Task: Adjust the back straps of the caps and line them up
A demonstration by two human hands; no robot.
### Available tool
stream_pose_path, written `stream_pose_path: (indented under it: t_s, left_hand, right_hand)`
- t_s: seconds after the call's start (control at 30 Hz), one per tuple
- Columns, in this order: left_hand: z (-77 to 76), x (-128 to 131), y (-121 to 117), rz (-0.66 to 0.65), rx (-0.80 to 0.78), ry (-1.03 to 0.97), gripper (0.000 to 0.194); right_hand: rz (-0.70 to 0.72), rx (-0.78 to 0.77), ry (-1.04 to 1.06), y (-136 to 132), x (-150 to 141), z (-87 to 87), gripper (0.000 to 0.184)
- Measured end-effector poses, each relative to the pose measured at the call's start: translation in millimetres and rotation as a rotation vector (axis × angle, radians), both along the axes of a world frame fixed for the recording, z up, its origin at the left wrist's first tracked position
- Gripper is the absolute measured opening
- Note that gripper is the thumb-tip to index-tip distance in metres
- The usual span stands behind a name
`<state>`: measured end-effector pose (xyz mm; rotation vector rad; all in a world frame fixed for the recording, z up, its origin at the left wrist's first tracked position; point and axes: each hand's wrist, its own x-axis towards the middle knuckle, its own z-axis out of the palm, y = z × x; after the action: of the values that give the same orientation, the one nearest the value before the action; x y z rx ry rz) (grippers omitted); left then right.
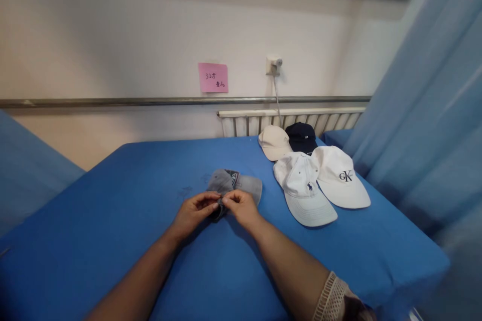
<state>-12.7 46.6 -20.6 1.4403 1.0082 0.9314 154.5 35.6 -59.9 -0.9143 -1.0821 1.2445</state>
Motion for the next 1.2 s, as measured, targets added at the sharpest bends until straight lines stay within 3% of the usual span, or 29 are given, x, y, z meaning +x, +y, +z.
stream_pose_path:
  t_s: [0.17, 0.3, 0.4, 0.57, 0.7, 0.97, 1.2]
  left_hand:
    - [3.1, -0.8, -2.8, -0.002, 0.122, 0.145, 0.03]
    - [5.5, -1.0, -6.6, -0.035, 0.307, 0.272, 0.027]
    - [3.9, -1.1, -6.5, -0.002, 0.351, 0.292, 0.024]
    - [-1.2, 0.8, -2.7, 0.073, 0.244, 0.201, 0.021]
    - [1.0, 2.4, -3.0, 0.113, 0.141, 0.116, 0.024]
    - [6.1, 3.5, -5.6, 0.085, 0.157, 0.163, 0.025]
    - [1.9, 3.3, -0.7, 0.102, -0.084, -0.07, 0.027]
  right_hand:
    - [-0.041, 0.002, -0.058, -2.5, -3.7, -1.0, 0.022]
    - [0.009, 0.097, -0.159, -6.9, -6.0, -1.1, 0.025]
    - [0.008, 0.124, -0.253, -8.1, -5.1, -1.8, 0.024]
    - [-0.041, 0.17, -0.382, -9.5, -4.8, -2.4, 0.018]
    - [-0.112, 0.227, -0.435, -12.9, -5.4, 2.3, 0.025]
    - [-0.11, 0.394, -0.664, -20.4, -3.2, 16.8, 0.027]
    - [-0.13, 0.409, -0.649, -22.3, -6.2, 17.7, 0.03]
